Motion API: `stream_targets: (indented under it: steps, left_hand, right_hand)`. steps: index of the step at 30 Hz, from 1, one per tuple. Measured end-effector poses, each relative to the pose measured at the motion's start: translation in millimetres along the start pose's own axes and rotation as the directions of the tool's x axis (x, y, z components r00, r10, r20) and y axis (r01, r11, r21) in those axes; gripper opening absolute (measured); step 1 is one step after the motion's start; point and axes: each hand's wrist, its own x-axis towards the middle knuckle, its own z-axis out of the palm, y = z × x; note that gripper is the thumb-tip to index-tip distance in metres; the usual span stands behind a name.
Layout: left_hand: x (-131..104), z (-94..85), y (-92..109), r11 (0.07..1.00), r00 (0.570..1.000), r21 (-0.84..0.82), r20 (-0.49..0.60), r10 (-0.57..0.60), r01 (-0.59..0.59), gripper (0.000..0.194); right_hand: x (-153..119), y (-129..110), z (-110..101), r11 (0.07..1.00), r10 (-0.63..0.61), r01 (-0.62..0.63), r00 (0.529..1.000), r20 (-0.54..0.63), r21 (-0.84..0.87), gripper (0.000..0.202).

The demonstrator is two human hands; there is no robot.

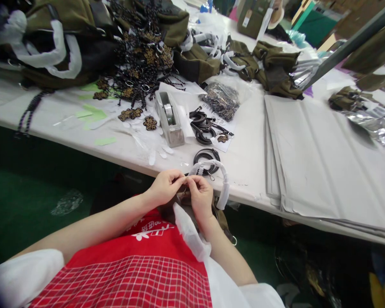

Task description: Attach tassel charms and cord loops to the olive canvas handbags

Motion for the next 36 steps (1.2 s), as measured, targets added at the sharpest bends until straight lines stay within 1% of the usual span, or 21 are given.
stream_targets:
  steps: [3,5,9,12,14,17,19,23,26,28,29,30,31,32,33,34,35,36]
  left_hand:
    - [0.0,0.6,0.2,1.000,1.000,-0.021,-0.005,0.001,-0.001,0.026]
    - [-0.2,1.8,0.5,1.000,1.000,-0.017,-0.007,0.011,-0.011,0.027]
    - [-1.1,4.6,1.8,1.000,1.000,0.001,-0.005,0.012,-0.012,0.029]
    - [-1.7,4.4,3.7,1.000,1.000,0.015,0.002,-0.001,0.001,0.030]
    - [-2.1,2.9,5.1,1.000,1.000,0.016,0.017,-0.011,0.011,0.030]
    - [-2.8,0.4,6.9,0.999,0.999,0.011,0.032,-0.036,0.035,0.030]
    - [-3.3,-0.1,7.8,0.999,0.999,0.016,0.027,-0.045,0.044,0.029]
    - [-2.7,2.1,7.8,0.999,0.999,0.032,0.010,-0.043,0.043,0.027]
    - [-1.7,3.0,5.5,0.997,0.999,0.061,0.014,-0.045,0.044,0.028]
    - [-2.7,1.3,3.3,0.994,1.000,0.111,0.020,0.003,-0.005,0.027]
    - [-3.9,-0.3,2.1,0.987,0.998,0.148,0.031,0.053,-0.057,0.026]
    - [-5.6,-2.4,1.0,0.974,0.992,0.189,0.055,0.117,-0.126,0.024]
    - [-7.8,-4.7,0.0,0.952,0.978,0.231,0.097,0.184,-0.202,0.023]
    - [-10.1,-7.1,-0.7,0.922,0.958,0.271,0.157,0.241,-0.276,0.022]
    - [-12.4,-9.6,-1.2,0.888,0.932,0.306,0.230,0.281,-0.343,0.021]
    - [-14.6,-11.9,-1.4,0.853,0.903,0.336,0.302,0.304,-0.399,0.022]
    - [-16.4,-14.0,-1.3,0.822,0.877,0.359,0.364,0.313,-0.443,0.022]
    - [-18.0,-15.9,-0.9,0.794,0.855,0.377,0.408,0.319,-0.476,0.023]
  right_hand:
    - [-0.6,1.5,0.6,1.000,-0.020,0.020,1.000,-0.011,-0.015,0.018]
    - [-2.0,1.7,2.5,1.000,-0.018,0.018,0.999,-0.029,0.009,0.019]
    - [-5.9,-0.3,7.8,0.990,0.072,-0.062,0.994,-0.079,0.124,0.024]
    - [-7.9,-2.4,8.6,0.986,0.112,-0.101,0.991,-0.078,0.133,0.027]
    - [-8.5,-3.8,6.8,0.993,0.077,-0.070,0.995,-0.067,0.093,0.027]
    - [-8.8,-6.2,2.6,1.000,-0.022,0.022,0.999,-0.041,-0.012,0.024]
    - [-8.4,-7.2,0.7,0.996,-0.063,0.061,0.998,-0.028,-0.072,0.023]
    - [-5.9,-3.6,1.0,0.991,-0.081,0.077,0.996,-0.037,-0.108,0.023]
    - [-4.5,-0.6,1.7,0.992,-0.068,0.064,0.997,-0.038,-0.112,0.023]
    - [-4.4,-5.4,-0.6,0.988,-0.040,0.040,0.999,-0.002,-0.150,0.023]
    - [-4.0,-11.0,-3.1,0.978,-0.043,0.048,0.999,0.028,-0.202,0.024]
    - [-2.9,-18.6,-6.6,0.959,-0.071,0.084,0.996,0.056,-0.272,0.023]
    - [-0.6,-27.7,-10.8,0.925,-0.127,0.146,0.989,0.075,-0.352,0.022]
    - [3.3,-37.6,-15.7,0.875,-0.209,0.224,0.974,0.081,-0.430,0.021]
    - [9.4,-47.5,-20.8,0.811,-0.310,0.304,0.948,0.072,-0.501,0.020]
    - [17.6,-56.4,-25.9,0.737,-0.410,0.369,0.910,0.060,-0.566,0.021]
    - [27.9,-63.6,-30.6,0.663,-0.486,0.410,0.872,0.056,-0.626,0.022]
    - [39.7,-68.8,-34.6,0.595,-0.529,0.429,0.846,0.071,-0.680,0.022]
